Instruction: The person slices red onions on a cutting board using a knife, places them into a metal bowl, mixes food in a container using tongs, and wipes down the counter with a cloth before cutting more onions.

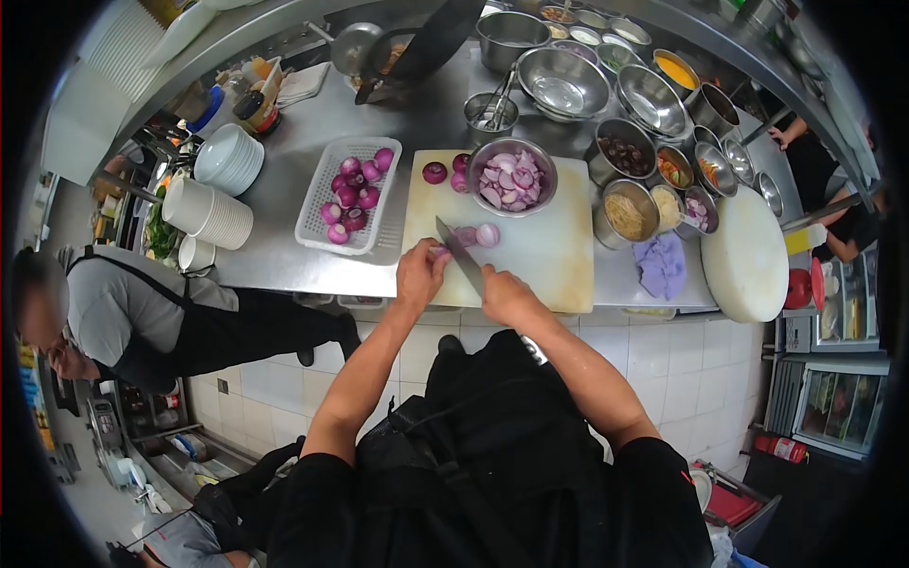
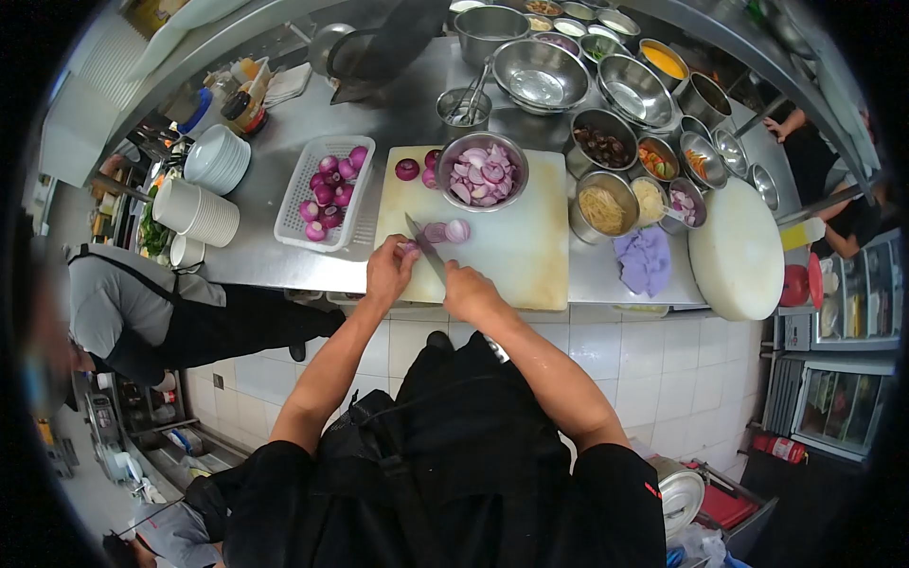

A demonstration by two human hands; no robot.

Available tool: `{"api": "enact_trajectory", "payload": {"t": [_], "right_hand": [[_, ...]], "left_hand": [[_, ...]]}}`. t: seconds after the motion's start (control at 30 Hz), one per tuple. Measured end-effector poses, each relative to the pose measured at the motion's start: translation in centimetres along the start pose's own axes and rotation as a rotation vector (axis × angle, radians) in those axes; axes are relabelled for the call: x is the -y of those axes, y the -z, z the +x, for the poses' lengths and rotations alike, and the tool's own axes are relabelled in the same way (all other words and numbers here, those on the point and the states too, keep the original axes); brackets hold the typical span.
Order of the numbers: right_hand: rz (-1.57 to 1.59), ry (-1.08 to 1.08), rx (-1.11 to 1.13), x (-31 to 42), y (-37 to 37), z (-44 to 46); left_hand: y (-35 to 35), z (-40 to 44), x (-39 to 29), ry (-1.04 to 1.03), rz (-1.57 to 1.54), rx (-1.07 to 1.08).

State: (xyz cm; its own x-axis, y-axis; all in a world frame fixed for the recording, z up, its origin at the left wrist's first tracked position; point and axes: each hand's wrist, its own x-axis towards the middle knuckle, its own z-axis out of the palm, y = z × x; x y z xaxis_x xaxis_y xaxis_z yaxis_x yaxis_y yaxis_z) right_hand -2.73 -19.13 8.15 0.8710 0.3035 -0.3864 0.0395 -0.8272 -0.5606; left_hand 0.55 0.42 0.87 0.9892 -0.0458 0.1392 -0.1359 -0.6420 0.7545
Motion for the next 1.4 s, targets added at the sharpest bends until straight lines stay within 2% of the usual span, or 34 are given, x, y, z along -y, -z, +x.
{"api": "enact_trajectory", "payload": {"t": [0.03, 0.23, 0.3, 0.57, 0.73, 0.9, 1.0, 1.1, 1.3, 1.4], "right_hand": [[-0.009, -0.003, 0.009, 0.4, -0.2, -0.2], [-0.038, 0.011, 0.041, 1.4, 0.4, -0.9], [-0.037, -0.003, 0.079, 2.6, 2.1, -1.9], [-0.052, 0.045, 0.054, 1.3, -0.6, 0.4], [-0.074, 0.061, 0.036, 1.8, 0.4, -0.4], [-0.056, 0.031, 0.092, 3.4, 2.0, -1.7], [-0.031, 0.051, 0.034, 2.1, -0.5, 0.3], [-0.104, 0.095, 0.038, 1.9, 0.2, -0.2], [-0.046, 0.029, 0.101, 3.4, 2.6, -2.1], [-0.051, 0.065, 0.087, 2.1, 0.0, 0.1]], "left_hand": [[-0.1, -0.1, -0.1, 0.065, -0.116, 0.036], [0.4, 0.8, 2.1, -0.305, -0.033, 0.006], [0.5, 0.9, 2.1, -0.312, -0.005, 0.0], [-0.1, 0.3, 3.2, -0.332, -0.005, -0.073], [-0.8, 0.5, 3.7, -0.34, -0.035, -0.15], [-0.7, 0.3, 3.8, -0.332, -0.009, -0.12], [-0.8, 0.3, 3.6, -0.349, -0.016, -0.15], [-0.8, 0.0, 4.0, -0.347, -0.024, -0.179], [-0.7, 0.1, 3.7, -0.316, -0.017, -0.168], [-1.0, 0.1, 3.7, -0.321, -0.029, -0.172]]}}
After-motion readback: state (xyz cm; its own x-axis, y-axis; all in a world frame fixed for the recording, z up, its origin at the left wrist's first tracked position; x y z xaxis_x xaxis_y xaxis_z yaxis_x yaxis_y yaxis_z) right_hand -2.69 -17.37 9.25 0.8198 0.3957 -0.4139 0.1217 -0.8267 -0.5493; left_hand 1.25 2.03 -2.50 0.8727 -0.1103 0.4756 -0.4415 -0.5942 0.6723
